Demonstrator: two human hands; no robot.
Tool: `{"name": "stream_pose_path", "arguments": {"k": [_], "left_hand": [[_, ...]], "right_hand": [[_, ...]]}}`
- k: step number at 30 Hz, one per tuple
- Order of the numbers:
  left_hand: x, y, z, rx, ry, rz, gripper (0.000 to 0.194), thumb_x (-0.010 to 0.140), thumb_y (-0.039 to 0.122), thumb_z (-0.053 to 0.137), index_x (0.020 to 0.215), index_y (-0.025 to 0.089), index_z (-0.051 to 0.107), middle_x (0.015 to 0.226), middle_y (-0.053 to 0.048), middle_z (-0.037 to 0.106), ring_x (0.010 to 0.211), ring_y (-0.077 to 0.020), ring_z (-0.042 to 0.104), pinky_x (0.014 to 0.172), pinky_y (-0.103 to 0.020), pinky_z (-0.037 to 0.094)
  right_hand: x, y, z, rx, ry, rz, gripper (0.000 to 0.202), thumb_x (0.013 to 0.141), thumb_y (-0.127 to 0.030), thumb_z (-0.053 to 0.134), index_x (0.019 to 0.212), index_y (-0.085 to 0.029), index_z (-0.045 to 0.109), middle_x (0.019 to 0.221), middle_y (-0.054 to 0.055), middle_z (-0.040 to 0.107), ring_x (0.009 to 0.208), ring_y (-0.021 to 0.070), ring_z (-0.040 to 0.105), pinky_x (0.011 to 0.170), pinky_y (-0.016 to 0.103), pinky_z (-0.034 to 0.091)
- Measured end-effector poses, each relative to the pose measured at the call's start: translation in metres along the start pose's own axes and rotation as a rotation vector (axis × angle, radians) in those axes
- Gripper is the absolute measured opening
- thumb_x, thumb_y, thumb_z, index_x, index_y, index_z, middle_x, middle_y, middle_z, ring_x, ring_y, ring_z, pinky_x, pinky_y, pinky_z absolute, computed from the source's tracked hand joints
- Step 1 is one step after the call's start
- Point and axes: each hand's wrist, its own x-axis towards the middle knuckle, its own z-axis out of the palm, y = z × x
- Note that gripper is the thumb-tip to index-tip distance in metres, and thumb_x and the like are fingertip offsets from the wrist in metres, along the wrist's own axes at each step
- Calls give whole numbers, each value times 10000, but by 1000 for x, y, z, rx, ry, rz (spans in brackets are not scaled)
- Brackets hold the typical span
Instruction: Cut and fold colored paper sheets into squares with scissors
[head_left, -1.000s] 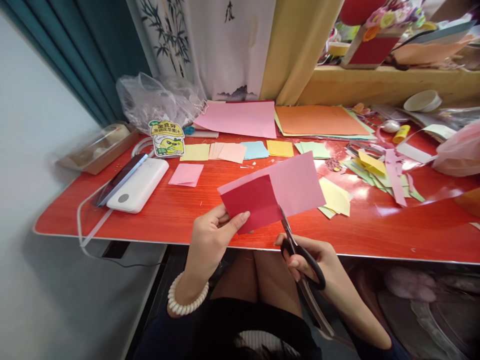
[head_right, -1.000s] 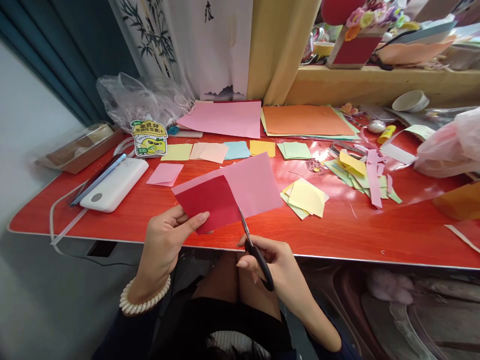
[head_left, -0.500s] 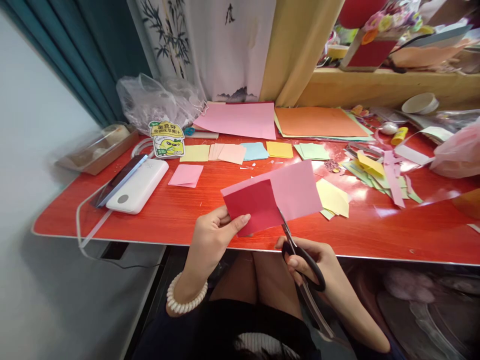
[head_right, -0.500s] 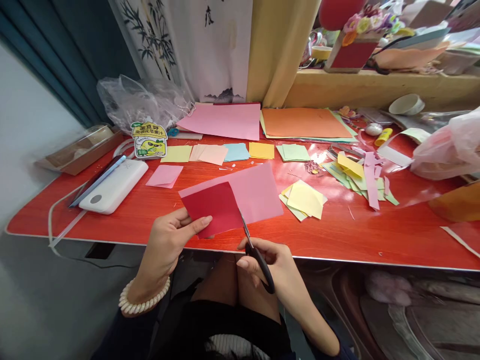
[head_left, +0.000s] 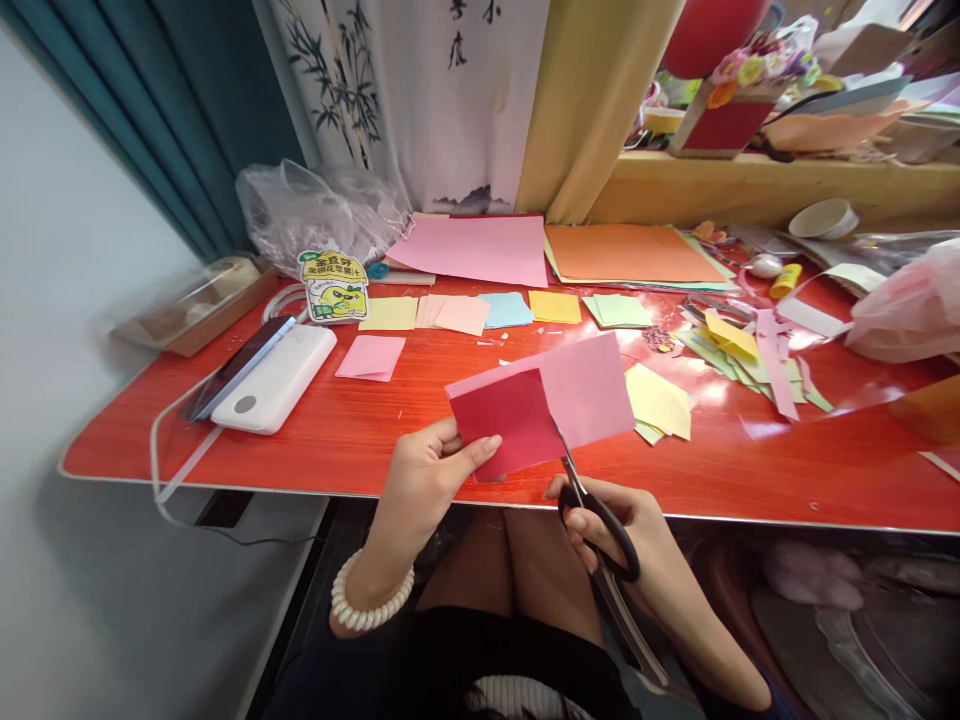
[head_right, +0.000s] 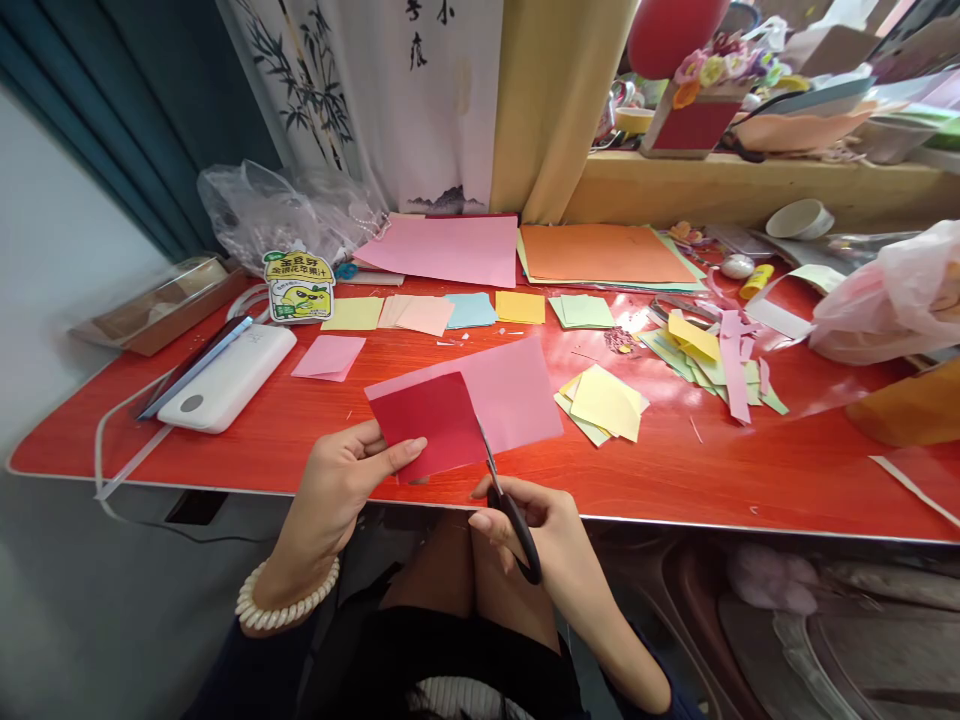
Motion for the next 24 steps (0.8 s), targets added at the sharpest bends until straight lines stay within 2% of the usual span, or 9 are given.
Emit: {"name": "stream_pose_path", "arguments": {"k": [9, 13, 18, 24], "left_hand": [[1, 0, 1, -3, -18, -25, 200, 763, 274, 718, 936, 172, 720, 915, -20, 753, 907, -164, 691, 774, -196, 559], [2, -1, 1, 10, -26, -39, 229, 763, 289, 717, 956, 167, 715, 909, -27, 751, 876, -165, 693, 773, -220, 557], [1, -3, 3, 22, -44, -45, 206, 764, 297, 716, 920, 163, 714, 866, -22, 751, 771, -129, 685, 696, -190, 543], [1, -3, 2, 29, -41, -59, 212, 759, 300, 717, 911, 152, 711, 866, -34, 747, 725, -120, 667, 663, -193, 532]], "right_hand": [[1, 0, -1, -36, -14, -18, 190, 748, -320, 711, 785, -160, 616, 512, -69, 416, 410, 45, 365, 430, 191, 225], [2, -1, -1, -23, -7, -16, 237, 748, -368, 710, 793, -153, 622, 502, -68, 421, 410, 46, 360, 427, 192, 228], [3, 0, -2, -13, -20, -39, 282, 803, -437, 644, 822, -155, 631, 522, -59, 437, 430, 48, 375, 440, 188, 253], [2, -6, -2, -11, -18, -7, 225, 765, -354, 696, 741, -152, 601, 525, -66, 418, 416, 37, 368, 425, 180, 235]]}}
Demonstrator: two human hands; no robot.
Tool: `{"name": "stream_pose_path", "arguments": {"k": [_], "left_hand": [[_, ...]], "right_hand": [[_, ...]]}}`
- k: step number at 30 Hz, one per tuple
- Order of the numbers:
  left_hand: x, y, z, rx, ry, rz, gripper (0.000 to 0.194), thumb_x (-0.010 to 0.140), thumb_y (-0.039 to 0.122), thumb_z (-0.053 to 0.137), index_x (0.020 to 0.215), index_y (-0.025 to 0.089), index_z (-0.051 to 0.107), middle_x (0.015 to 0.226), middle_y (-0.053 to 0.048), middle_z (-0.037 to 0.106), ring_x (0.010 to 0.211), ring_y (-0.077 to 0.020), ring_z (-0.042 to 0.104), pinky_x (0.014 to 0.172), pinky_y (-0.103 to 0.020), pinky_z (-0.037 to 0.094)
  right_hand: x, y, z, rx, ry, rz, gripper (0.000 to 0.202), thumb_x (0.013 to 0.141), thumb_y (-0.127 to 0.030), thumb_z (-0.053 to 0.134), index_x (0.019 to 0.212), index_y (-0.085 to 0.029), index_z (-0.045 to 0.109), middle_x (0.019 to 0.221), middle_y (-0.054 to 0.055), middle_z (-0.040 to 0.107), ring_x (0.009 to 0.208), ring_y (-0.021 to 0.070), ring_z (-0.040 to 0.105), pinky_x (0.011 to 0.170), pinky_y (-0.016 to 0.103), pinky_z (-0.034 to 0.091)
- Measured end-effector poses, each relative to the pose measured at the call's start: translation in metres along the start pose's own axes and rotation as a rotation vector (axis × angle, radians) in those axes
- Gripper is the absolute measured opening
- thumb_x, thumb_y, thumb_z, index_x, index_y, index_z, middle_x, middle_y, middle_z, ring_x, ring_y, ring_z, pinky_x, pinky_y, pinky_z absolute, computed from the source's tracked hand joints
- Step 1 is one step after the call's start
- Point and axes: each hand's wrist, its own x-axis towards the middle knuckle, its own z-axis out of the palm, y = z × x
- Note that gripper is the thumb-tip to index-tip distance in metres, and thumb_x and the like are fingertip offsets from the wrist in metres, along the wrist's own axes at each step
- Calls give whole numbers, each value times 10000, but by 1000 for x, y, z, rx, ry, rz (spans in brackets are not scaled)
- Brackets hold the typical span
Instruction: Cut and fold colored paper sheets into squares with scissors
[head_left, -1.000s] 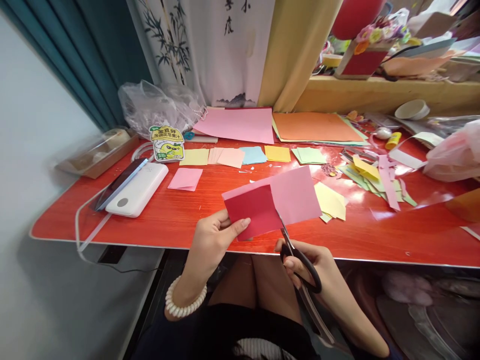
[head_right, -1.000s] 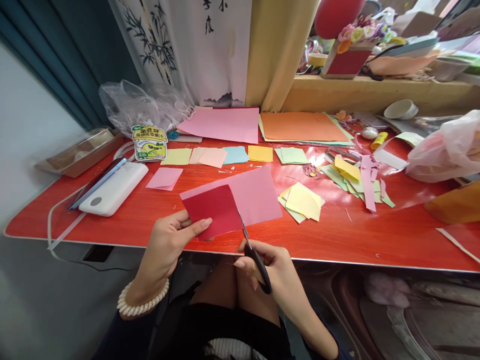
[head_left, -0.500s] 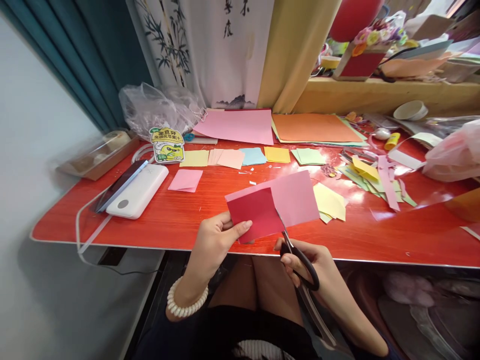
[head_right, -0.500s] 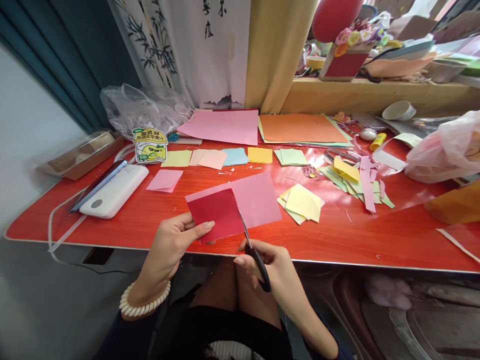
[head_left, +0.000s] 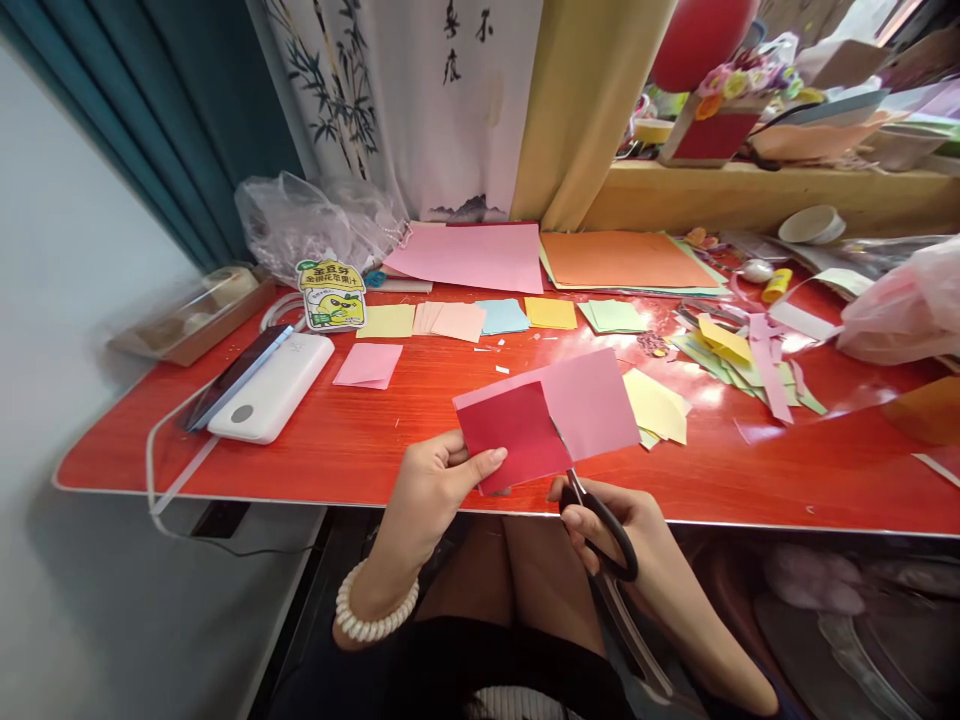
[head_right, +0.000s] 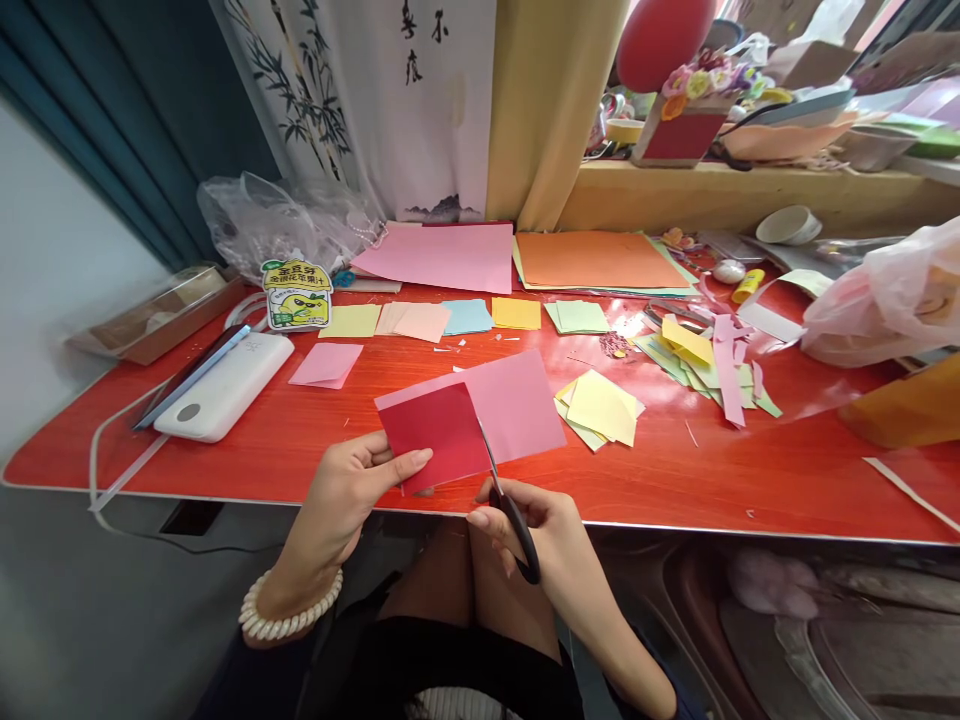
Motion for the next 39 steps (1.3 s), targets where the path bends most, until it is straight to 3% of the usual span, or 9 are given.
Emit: {"name": "stream_pose_path", "arguments": {"k": [9, 19, 27, 39], "left_hand": [[0, 0, 3, -12, -31, -40, 213, 758, 320, 713, 890, 153, 713, 869, -44, 745, 657, -104, 647, 632, -190, 521], [1, -5, 3, -31, -26, -71, 248, 745, 319, 719, 912, 135, 717, 878, -78, 749, 755, -166, 690, 680, -235, 552], [1, -5, 5, -71, -55, -101, 283, 743, 314, 721, 964, 137, 718, 882, -66, 750, 726, -145, 685, 664, -225, 566], [2, -7, 7, -44, -45, -124, 244, 733, 317, 722, 876, 120, 709, 844, -77, 747, 731, -171, 687, 639, -241, 560]], "right_hand": [[0, 0, -1, -50, 25, -2, 234, 762, -371, 680, 749, -151, 603, 513, -61, 417, 428, 58, 361, 431, 200, 255], [1, 1, -3, -15, 36, 53, 274, 736, -406, 698, 767, -148, 613, 526, -58, 435, 417, 54, 361, 430, 199, 252], [0, -1, -5, -69, 34, 49, 301, 757, -421, 678, 692, -150, 565, 499, -58, 432, 413, 60, 356, 437, 212, 233], [1, -5, -4, -98, 54, 62, 456, 739, -553, 651, 568, -160, 495, 440, -52, 427, 410, 63, 343, 441, 226, 211]]}}
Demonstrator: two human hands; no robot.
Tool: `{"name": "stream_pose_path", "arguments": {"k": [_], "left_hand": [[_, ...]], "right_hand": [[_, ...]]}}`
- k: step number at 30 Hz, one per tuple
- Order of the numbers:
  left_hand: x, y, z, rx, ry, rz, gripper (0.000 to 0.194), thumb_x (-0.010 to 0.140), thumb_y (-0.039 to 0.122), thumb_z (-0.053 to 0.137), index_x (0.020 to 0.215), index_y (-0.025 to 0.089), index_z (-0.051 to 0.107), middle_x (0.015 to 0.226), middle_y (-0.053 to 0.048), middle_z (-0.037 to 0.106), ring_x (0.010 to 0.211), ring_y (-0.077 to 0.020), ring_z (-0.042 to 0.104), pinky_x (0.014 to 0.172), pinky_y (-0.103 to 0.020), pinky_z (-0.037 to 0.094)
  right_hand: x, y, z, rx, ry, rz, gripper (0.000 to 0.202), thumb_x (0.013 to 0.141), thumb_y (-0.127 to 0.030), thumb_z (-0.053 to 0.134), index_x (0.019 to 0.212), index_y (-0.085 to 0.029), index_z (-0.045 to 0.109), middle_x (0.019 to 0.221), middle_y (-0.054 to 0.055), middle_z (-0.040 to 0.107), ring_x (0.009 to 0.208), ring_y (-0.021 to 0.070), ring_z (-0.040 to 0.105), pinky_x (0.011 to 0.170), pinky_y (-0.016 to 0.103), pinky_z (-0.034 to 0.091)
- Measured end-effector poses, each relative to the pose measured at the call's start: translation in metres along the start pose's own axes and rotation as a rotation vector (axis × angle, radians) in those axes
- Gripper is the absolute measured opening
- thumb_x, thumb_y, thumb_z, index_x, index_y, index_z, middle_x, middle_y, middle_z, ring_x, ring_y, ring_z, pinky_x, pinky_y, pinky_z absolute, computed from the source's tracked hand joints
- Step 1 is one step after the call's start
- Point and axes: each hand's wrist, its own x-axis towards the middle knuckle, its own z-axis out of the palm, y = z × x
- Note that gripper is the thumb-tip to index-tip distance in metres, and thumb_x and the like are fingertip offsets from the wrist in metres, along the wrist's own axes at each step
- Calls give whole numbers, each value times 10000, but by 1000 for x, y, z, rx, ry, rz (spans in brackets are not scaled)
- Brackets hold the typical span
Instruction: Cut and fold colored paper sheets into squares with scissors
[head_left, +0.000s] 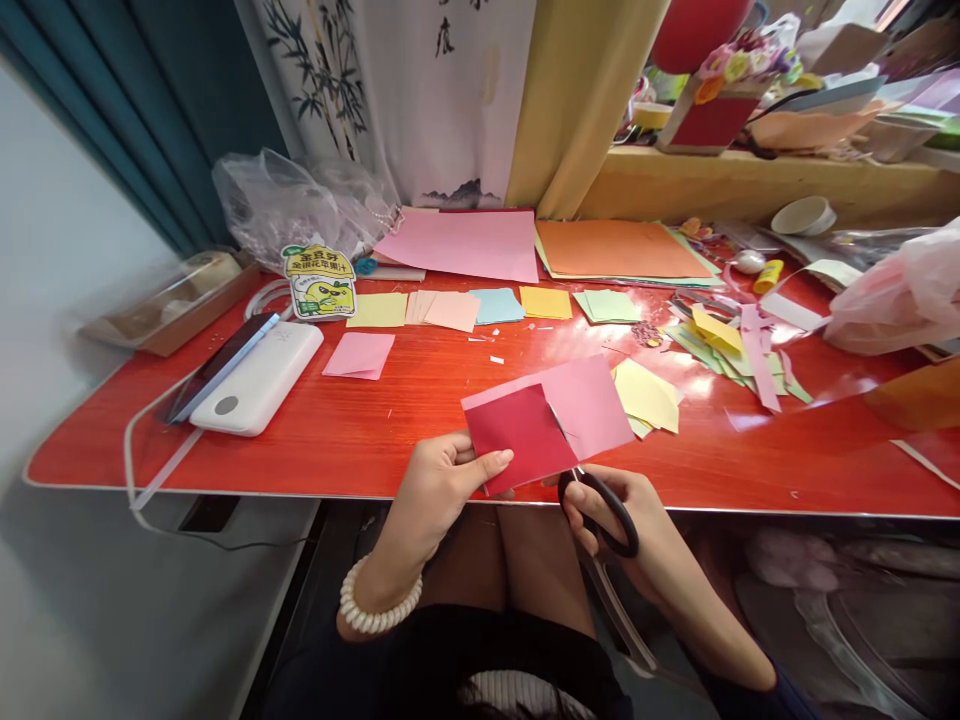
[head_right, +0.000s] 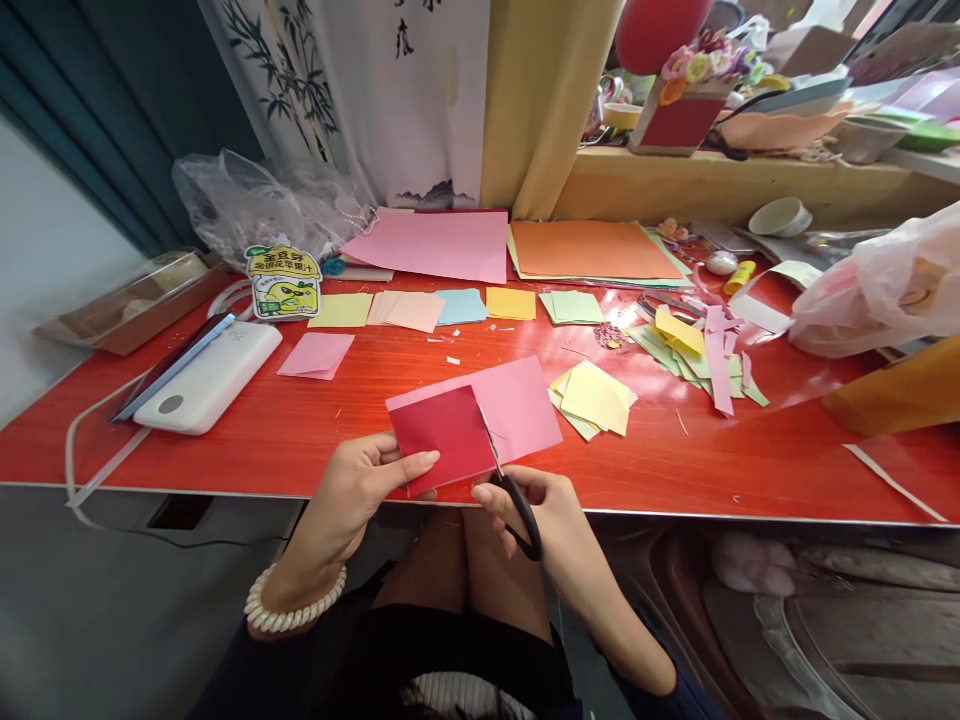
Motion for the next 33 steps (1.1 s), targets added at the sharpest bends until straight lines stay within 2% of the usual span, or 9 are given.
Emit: {"name": "stream_pose_path", "arguments": {"k": [7, 17, 24, 33], "left_hand": [[-1, 0, 0, 8, -5, 2, 221, 739, 311, 715, 855, 123, 706, 818, -64, 742, 694, -144, 668, 606, -215, 550], [0, -1, 0, 48, -5, 7, 209, 734, 316, 711, 816, 124, 708, 777, -64, 734, 619, -137, 644, 598, -236, 532], [0, -3, 1, 40, -2, -6, 190, 742, 308, 708, 803, 129, 701, 741, -46, 726, 603, -122, 636, 595, -220, 526], [0, -4, 1, 32, -20, -1, 170, 741, 296, 716, 770, 128, 706, 706, -34, 720, 601, -107, 627, 594, -190, 504]], "right_hand": [[0, 3, -1, 12, 5, -7, 382, 740, -469, 684, 605, -158, 510, 457, -63, 425, 394, 58, 341, 432, 225, 195], [0, -6, -1, 30, 44, 76, 452, 662, -540, 712, 538, -165, 494, 402, -57, 416, 387, 61, 325, 429, 226, 197], [1, -3, -2, -2, 37, 27, 435, 695, -514, 706, 536, -167, 497, 405, -56, 420, 392, 67, 340, 437, 232, 215], [3, -7, -3, 43, 49, 73, 460, 673, -534, 711, 496, -161, 507, 384, -42, 427, 381, 63, 328, 418, 227, 207]]}}
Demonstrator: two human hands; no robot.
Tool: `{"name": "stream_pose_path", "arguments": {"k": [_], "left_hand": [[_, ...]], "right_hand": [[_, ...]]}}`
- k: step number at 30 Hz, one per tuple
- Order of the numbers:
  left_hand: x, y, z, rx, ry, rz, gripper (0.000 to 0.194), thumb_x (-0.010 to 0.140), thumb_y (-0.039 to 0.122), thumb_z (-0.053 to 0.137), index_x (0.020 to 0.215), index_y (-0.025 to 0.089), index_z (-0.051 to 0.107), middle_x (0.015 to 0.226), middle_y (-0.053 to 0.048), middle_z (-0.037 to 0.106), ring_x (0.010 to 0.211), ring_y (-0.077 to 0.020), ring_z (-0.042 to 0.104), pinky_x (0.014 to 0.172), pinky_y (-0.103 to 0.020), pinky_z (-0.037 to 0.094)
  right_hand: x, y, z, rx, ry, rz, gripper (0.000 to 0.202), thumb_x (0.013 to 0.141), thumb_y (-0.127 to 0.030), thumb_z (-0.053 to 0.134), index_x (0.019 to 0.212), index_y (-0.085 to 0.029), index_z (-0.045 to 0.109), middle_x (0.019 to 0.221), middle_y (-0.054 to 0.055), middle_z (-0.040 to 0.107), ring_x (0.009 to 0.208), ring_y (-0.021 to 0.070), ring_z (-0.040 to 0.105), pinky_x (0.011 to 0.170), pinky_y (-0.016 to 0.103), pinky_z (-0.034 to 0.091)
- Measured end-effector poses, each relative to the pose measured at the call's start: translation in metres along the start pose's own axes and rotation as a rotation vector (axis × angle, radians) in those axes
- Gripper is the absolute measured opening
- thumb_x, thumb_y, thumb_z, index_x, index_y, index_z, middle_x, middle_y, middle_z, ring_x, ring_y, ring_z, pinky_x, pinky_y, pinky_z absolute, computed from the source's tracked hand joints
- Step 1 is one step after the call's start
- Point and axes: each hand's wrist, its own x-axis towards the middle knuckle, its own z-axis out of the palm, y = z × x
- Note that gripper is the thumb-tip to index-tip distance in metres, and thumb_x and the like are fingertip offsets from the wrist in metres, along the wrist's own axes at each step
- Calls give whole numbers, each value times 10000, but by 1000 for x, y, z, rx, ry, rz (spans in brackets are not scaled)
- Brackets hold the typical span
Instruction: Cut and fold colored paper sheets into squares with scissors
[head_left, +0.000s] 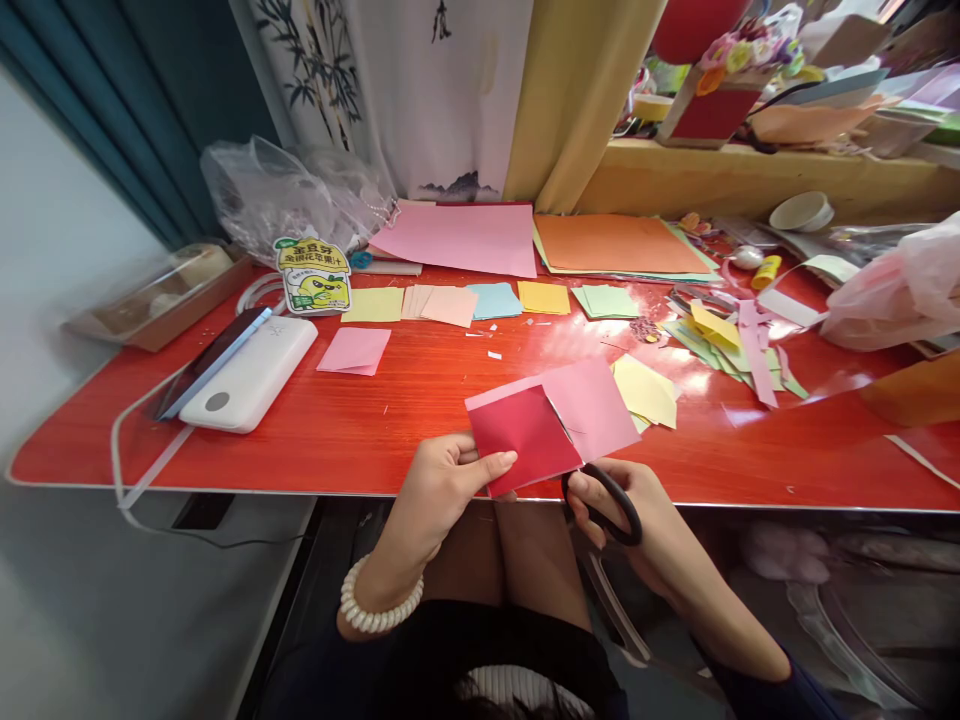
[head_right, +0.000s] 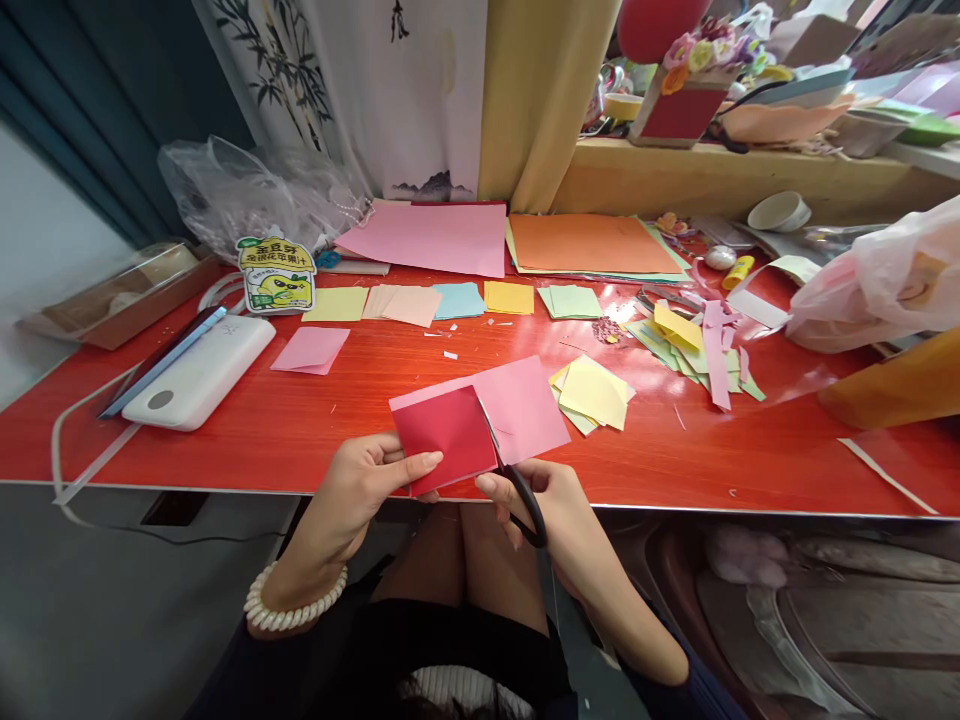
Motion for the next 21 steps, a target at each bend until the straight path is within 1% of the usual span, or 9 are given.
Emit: {"name": "stream_pose_path", "arguments": {"k": [3, 10, 15, 19, 21], "left_hand": [[0, -1, 1, 3, -4, 5, 182, 742, 300, 716, 789, 124, 708, 717, -43, 724, 614, -113, 630, 596, -193, 504], [2, -1, 2, -35, 19, -17, 160, 732, 277, 725, 767, 123, 703, 696, -22, 721, 582, -95, 631, 565, -170, 502], [3, 0, 2, -34, 4, -7, 162, 738, 267, 719, 777, 110, 704, 681, -27, 717, 588, -98, 631, 571, -171, 506], [1, 1, 3, -54, -11, -17, 132, 738, 240, 718, 754, 109, 707, 622, -7, 698, 549, -80, 619, 552, -150, 498], [1, 1, 4, -68, -13, -16, 121, 734, 232, 721, 751, 113, 710, 632, -5, 703, 554, -77, 621, 549, -143, 497]], "right_hand": [[0, 1, 0, -9, -3, 2, 463, 666, -536, 716, 496, -159, 508, 387, -39, 433, 380, 64, 339, 418, 224, 223], [1, 3, 2, -36, 8, -27, 459, 677, -521, 720, 507, -153, 507, 373, -54, 411, 377, 55, 320, 421, 224, 188], [2, 2, 0, -23, 11, -1, 492, 690, -557, 695, 487, -153, 502, 374, -41, 426, 384, 56, 319, 432, 230, 193], [4, 0, -1, -18, -3, -19, 506, 694, -582, 677, 486, -154, 505, 376, -35, 431, 394, 64, 343, 447, 231, 211], [4, 0, -2, -18, -17, -19, 514, 687, -602, 672, 492, -155, 510, 378, -32, 434, 394, 68, 352, 450, 231, 216]]}}
